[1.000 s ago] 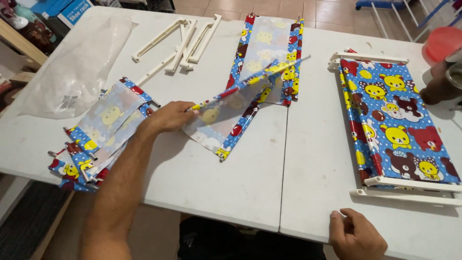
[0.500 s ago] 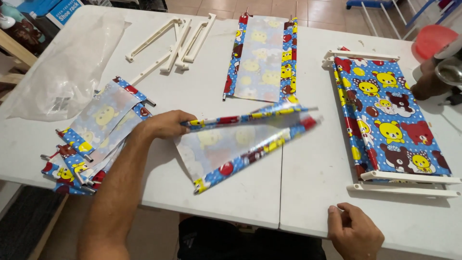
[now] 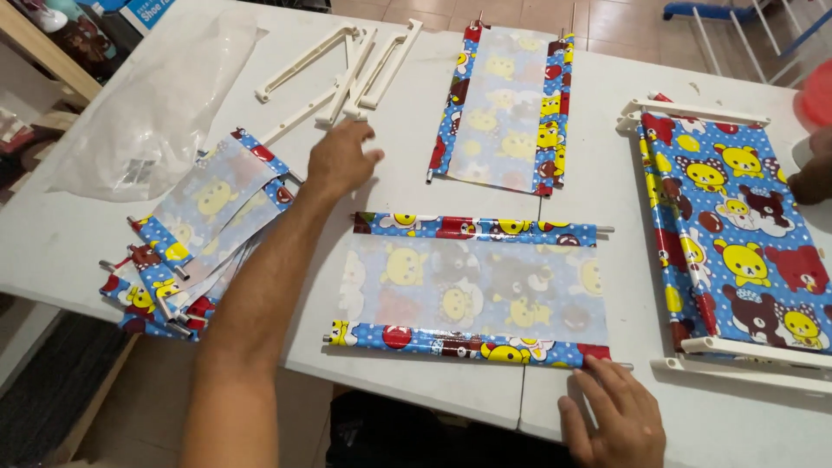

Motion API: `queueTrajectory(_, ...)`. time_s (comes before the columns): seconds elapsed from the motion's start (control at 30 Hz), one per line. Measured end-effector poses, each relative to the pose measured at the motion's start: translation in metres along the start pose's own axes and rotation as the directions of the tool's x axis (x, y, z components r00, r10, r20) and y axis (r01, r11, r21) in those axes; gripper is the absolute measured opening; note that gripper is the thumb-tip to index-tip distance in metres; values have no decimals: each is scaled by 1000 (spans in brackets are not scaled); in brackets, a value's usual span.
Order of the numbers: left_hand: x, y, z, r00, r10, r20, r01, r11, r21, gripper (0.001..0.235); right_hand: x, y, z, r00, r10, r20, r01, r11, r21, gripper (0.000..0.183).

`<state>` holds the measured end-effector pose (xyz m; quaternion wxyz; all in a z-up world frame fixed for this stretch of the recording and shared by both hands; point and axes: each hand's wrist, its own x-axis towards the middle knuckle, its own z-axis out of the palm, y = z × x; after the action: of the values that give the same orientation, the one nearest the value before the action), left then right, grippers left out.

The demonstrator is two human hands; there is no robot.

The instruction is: Assembling fabric shelves by sliding plastic rods through sleeves and attaching end frames.

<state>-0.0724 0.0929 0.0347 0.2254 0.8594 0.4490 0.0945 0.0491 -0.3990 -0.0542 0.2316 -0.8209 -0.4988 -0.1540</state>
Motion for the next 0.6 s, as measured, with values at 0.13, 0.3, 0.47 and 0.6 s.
queueTrajectory(0.13, 80, -55, 42, 947, 163, -277, -114, 976, 185, 44, -10, 4, 0, 998, 23, 60, -25, 1000, 20, 40)
queueTrajectory(0.3, 108, -45, 44, 982, 74, -176, 15, 888, 459, 22, -20, 20, 15, 997, 26, 73, -22, 999, -46, 55)
queueTrajectory(0.47, 64, -8, 11, 948, -170, -267, 141, 982, -124, 16, -16, 14, 11, 996, 81, 45, -80, 997, -14, 49)
queueTrajectory(0.6, -11, 27, -22, 939, -341, -39, 207, 654, -727, 9, -9, 2, 8, 994, 94, -64, -92, 995, 23, 43)
